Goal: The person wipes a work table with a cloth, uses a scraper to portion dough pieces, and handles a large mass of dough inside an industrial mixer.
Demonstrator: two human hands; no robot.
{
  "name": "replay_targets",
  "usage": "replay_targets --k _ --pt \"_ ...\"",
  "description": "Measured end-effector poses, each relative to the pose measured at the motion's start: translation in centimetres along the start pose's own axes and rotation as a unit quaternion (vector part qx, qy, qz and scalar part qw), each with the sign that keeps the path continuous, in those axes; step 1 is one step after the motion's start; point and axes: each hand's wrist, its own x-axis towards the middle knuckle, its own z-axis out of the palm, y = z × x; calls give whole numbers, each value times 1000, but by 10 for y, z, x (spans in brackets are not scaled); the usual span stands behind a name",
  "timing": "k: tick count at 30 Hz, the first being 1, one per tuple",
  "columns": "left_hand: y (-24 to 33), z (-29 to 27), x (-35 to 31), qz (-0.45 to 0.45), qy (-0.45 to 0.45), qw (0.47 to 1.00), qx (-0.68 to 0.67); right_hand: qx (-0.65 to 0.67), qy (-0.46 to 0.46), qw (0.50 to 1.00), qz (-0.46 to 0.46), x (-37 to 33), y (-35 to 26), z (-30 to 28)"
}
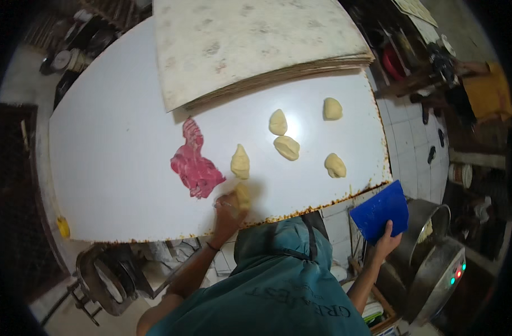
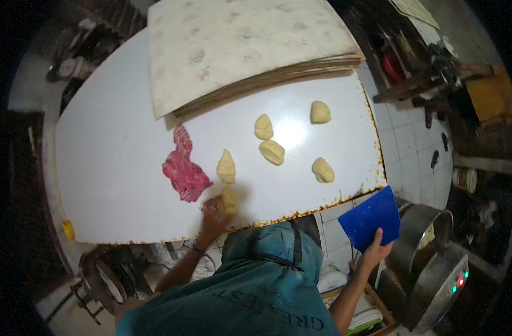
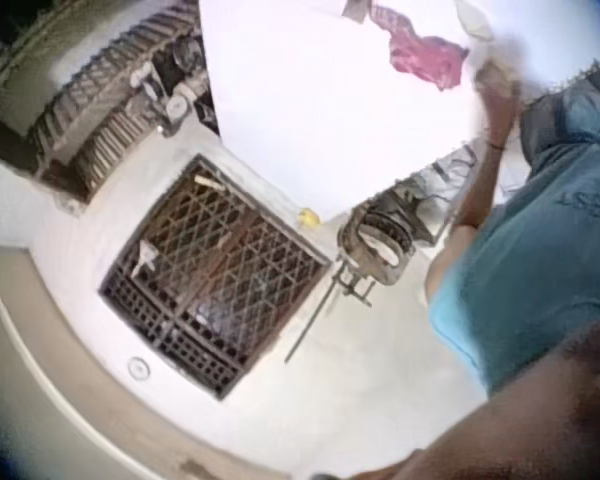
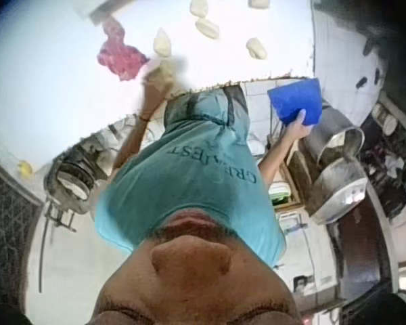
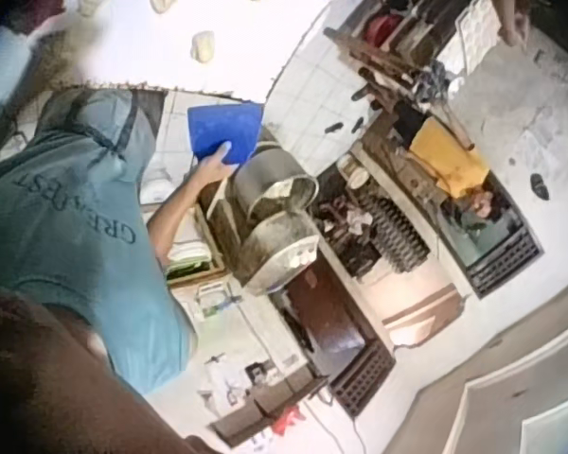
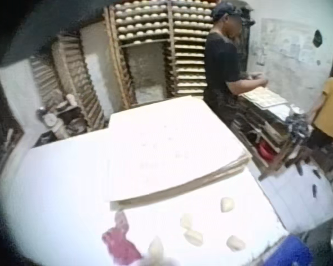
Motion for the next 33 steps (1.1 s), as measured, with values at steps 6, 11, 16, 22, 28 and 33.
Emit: replay_targets --k 6,11,16,22,28,33 --pt "111 25 28 106 -226 962 -114 -23 -60 998 19 -17 -20 35" --pt "118 -1 59 158 -7 978 -137 7 -119 988 95 -24 -22 49" --pt "86 13 88 156 -9 988 -3 197 -139 921 305 -25 6 64" --pt "101 69 143 198 4 979 38 386 -231 815 366 -26 11 95" --pt "102 62 124 124 -56 990 -48 532 -241 744 325 -26 -3 177" --pt "92 39 140 81 -89 991 -67 530 -197 742 360 -15 0 229"
